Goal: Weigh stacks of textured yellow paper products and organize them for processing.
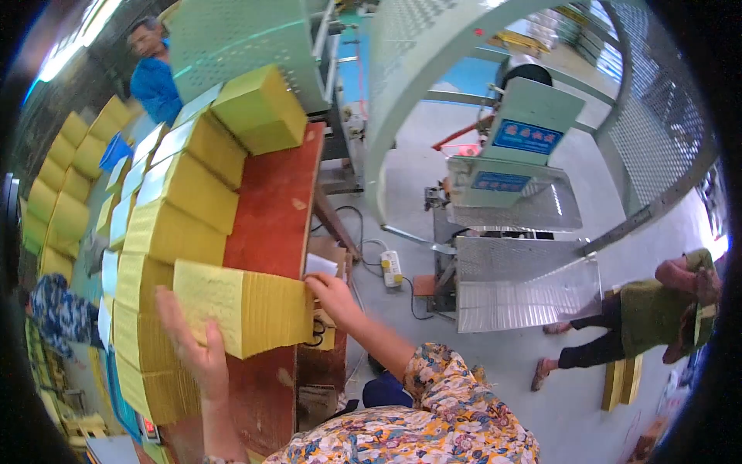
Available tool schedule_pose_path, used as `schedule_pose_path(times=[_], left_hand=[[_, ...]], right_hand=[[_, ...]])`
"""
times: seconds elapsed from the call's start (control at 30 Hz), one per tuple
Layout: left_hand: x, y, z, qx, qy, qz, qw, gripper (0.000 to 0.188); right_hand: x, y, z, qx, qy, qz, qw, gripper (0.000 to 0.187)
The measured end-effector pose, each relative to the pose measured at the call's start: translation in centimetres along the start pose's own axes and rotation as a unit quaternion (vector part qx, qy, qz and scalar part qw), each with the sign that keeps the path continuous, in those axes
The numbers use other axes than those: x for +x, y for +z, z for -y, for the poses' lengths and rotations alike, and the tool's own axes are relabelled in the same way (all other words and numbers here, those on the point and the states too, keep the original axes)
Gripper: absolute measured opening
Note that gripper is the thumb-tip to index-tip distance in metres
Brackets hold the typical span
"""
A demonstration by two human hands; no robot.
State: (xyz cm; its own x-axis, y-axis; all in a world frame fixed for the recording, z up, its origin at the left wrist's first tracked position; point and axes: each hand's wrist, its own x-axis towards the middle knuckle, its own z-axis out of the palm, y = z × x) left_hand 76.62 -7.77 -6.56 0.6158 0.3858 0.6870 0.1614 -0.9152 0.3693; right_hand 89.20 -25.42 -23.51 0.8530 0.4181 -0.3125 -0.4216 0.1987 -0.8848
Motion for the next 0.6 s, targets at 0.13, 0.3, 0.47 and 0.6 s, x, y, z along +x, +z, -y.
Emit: schedule_pose_path(times=[0.13,0.3,0.47,0.6], left_hand=[[0.9,-2.9,0.0,0.086,0.178,0.293,0.936,0.065],[0.0,-2.9,0.2,0.079,0.229,0.356,0.903,0.085],[0.0,0.4,0.9,0.117,0.276,0.256,0.919,0.074],[5.3,7.3,0.7,0.069,0.27,0.204,0.938,0.075]], right_hand=[[-3.7,-1.5,0.1,-0.166,-0.109,-0.031,0.98,0.033],[-12.2,-0.9,-2.9,-0.21,-0.1,0.198,0.952,0.03],[-7.0,4.0,-3.6,-0.273,-0.143,0.191,0.932,0.032],[0.3,2.7,0.1,-0.299,-0.011,0.13,0.945,0.032]])
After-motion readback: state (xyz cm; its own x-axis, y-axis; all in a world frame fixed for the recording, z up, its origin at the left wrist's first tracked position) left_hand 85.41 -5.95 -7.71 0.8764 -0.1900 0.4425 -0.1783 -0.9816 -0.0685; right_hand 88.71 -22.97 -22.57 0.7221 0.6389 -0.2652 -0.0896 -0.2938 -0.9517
